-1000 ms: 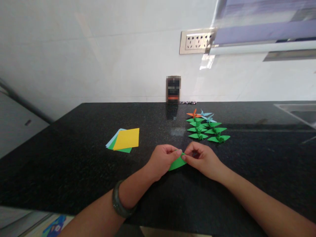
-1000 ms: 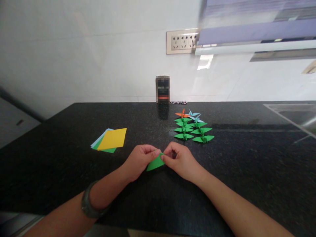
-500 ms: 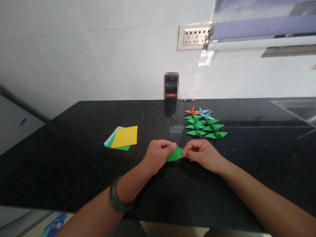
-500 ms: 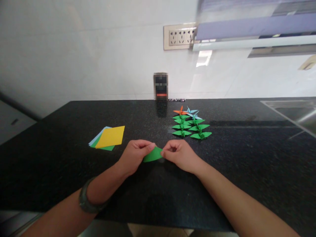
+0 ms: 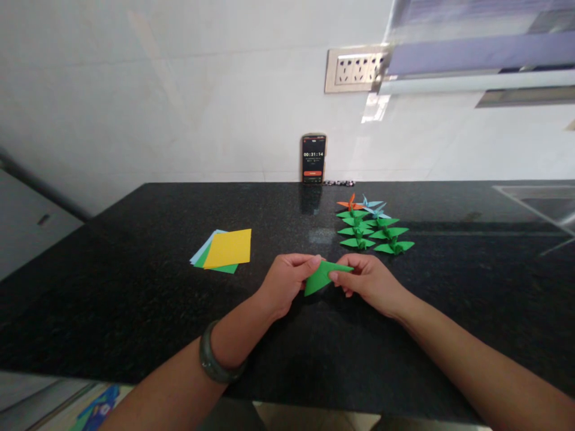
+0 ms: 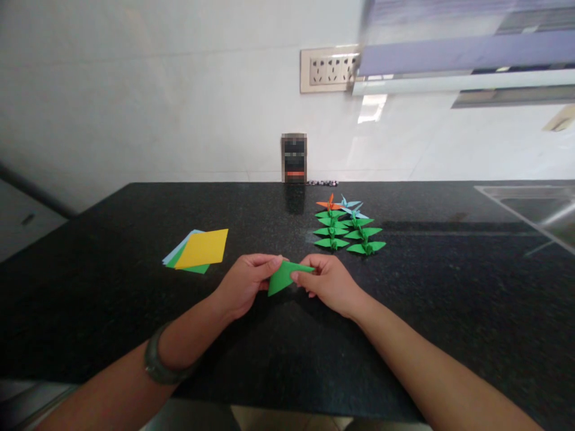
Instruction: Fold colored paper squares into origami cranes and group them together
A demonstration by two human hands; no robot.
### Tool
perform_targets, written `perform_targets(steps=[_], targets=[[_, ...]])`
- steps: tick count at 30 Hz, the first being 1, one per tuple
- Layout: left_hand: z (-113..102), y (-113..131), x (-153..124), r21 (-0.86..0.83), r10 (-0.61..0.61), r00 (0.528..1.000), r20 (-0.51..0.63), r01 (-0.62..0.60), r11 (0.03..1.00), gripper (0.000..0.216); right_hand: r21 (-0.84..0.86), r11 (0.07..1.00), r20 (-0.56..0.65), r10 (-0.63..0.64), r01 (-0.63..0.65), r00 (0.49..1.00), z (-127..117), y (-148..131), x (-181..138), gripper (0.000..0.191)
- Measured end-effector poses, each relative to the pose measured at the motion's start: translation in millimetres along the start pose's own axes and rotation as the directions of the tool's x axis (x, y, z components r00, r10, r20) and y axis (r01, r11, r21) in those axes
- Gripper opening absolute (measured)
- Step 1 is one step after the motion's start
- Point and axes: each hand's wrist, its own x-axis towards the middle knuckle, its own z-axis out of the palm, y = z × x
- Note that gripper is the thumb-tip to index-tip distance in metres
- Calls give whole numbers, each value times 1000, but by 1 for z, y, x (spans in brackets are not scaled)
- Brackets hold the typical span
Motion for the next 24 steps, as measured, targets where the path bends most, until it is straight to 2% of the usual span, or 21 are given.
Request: perform_targets(steps=[6, 14, 20, 24], targets=[[0, -3, 1, 27, -19, 999, -30, 20, 999, 29, -50, 999, -20, -5, 4, 1000, 0, 3, 2, 30], [0, -1, 0, 20, 17, 999, 36, -18, 1000, 24, -12, 999, -8, 34, -34, 999, -3, 1, 2, 26], [-2, -3, 0, -8, -10, 986, 167, 11, 1000, 29, -25, 1000, -61, 18, -19, 998, -6, 5, 4, 29], [-1, -3, 0, 2, -6, 988, 152, 6, 1000, 26, 14, 999, -59, 49, -48, 997, -6, 5, 4, 28]])
